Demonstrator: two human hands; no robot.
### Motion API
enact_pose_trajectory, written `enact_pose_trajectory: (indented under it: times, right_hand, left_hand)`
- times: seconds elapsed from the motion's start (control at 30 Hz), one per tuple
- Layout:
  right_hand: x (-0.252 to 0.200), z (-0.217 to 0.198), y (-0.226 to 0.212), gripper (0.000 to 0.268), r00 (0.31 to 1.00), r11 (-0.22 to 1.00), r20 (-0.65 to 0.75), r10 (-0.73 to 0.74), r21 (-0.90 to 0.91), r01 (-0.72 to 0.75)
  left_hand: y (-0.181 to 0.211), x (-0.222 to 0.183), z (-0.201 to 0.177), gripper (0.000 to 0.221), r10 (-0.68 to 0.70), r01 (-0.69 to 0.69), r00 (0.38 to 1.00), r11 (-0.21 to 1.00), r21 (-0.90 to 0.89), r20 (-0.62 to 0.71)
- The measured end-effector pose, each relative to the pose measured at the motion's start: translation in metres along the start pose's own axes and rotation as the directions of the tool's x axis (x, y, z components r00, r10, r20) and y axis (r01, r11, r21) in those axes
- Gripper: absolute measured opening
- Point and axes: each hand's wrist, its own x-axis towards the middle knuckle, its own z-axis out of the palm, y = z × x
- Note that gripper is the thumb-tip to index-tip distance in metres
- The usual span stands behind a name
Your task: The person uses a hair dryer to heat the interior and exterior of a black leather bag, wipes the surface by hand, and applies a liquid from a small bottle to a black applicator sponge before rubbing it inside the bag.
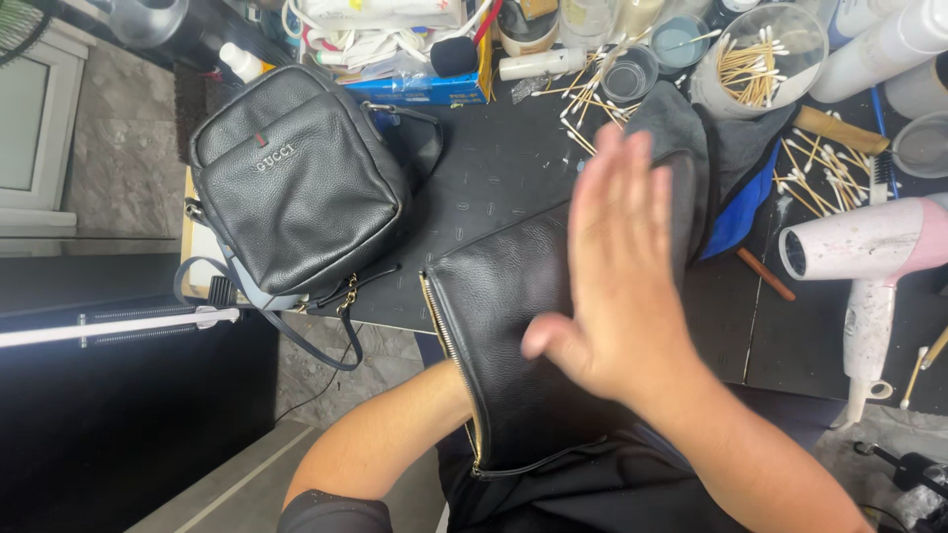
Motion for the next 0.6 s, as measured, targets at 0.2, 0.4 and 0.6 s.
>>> enact_pose_trajectory:
  times: [0.2, 0.4, 0.6]
  right_hand:
    - [-0.027, 0.012, -0.012, 0.117, 0.972, 0.971, 0.187, -0.144, -0.16, 0.175]
    - [-0.05, 0.003, 0.044, 0.106, 0.964, 0.953, 0.005, 0.266, -0.151, -0.262]
    - [-0.074, 0.015, 0.053, 0.091, 0.917, 0.836, -0.023, 0.398, 0.421, -0.352]
  left_hand:
    - [0.004, 0.001, -0.004, 0.058, 0.014, -0.014, 0.999, 1.0, 0.0, -0.035]
    - [0.006, -0.004, -0.015, 0.058, 0.019, -0.019, 0.997, 1.0, -0.004, -0.069]
    - [0.006, -0.018, -0.021, 0.058, 0.026, -0.026, 0.994, 1.0, -0.003, -0.103]
